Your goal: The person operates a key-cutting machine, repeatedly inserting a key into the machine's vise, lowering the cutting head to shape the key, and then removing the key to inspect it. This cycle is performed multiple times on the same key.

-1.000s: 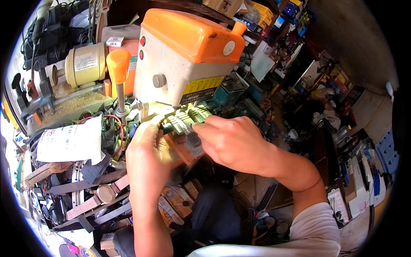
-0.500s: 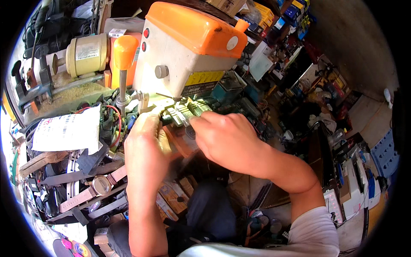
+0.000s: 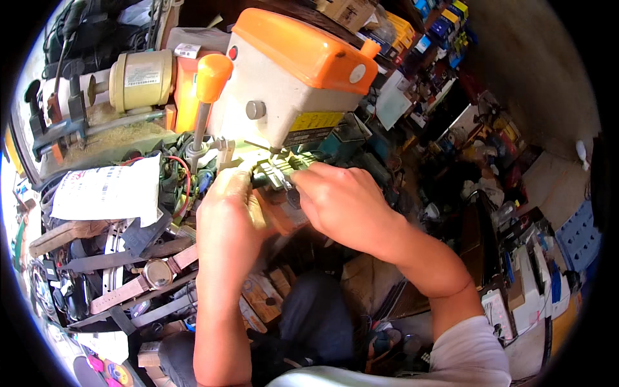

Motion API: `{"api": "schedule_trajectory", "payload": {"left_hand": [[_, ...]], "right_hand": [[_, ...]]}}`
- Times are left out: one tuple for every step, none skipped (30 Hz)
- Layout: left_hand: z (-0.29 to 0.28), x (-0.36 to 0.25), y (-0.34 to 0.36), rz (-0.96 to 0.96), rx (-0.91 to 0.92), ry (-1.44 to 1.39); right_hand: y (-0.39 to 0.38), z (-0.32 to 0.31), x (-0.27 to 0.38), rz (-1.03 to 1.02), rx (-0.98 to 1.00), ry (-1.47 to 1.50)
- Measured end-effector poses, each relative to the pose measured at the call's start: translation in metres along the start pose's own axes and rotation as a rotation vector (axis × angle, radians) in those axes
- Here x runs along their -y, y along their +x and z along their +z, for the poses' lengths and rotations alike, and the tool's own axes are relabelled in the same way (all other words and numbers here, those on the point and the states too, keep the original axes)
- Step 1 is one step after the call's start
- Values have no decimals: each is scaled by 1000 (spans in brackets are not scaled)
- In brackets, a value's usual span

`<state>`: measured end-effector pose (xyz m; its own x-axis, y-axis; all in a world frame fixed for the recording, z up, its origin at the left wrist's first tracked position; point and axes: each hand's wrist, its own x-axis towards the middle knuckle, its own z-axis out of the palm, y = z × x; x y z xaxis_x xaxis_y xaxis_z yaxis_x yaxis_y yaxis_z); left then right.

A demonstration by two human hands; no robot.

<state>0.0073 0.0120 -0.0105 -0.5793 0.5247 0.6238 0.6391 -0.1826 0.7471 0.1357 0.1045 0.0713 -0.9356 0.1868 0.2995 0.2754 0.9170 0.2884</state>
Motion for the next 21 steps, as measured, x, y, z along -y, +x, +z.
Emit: {"api": "schedule_trajectory", "payload": {"left_hand": [[-2, 0, 1, -2, 5, 11], [-1, -3, 1, -17, 40, 13], [-4, -3, 1, -42, 54, 19], [-5, -3, 1, -67, 69, 26], [-3, -2, 1, -36, 40, 20], [0, -1, 0, -5, 10, 13], [2, 0, 0, 25, -20, 7], [1, 1, 0, -34, 43, 60], [-3, -2, 2, -59, 42, 19], [-2, 0, 1, -44, 27, 20], [-1, 2, 1, -29, 11, 21], [0, 1, 0, -16, 5, 18], [0, 0, 1, -3, -2, 15], [0, 0, 1, 10, -8, 12], [-2, 0, 1, -51, 55, 38], [-3, -1, 1, -56, 70, 42], [-4, -2, 1, -62, 85, 45], [-3, -1, 0, -39, 52, 41], [-1, 1, -1, -17, 20, 37], [1, 2, -1, 6, -11, 32], [-1, -2, 0, -39, 23, 45]], "right_hand": [[6, 2, 0, -29, -4, -25], [7, 4, -1, -33, -7, -51], [12, 5, -1, -59, -10, -77], [8, 4, -1, -50, 29, -97], [4, 2, -1, -54, 11, -90], [0, 1, -1, -59, -7, -83], [-2, 0, 0, -64, -24, -75], [2, 1, -1, -65, -1, -90], [1, 1, 0, -71, 1, -96], [0, 1, -1, -77, 3, -103], [0, 1, -1, -84, 5, -109], [0, 2, 0, -81, 0, -111], [1, 2, 0, -79, -4, -113], [1, 2, 1, -76, -8, -115], [1, 2, 2, -67, -15, -121], [3, 7, -1, -92, -65, -108], [-1, 6, -1, -83, -59, -96], [-4, 4, 0, -87, -56, -84], [-5, 3, 0, -89, -52, -72], [-1, 6, -2, -81, -50, -63], [2, 10, -4, -71, -59, -60]]}}
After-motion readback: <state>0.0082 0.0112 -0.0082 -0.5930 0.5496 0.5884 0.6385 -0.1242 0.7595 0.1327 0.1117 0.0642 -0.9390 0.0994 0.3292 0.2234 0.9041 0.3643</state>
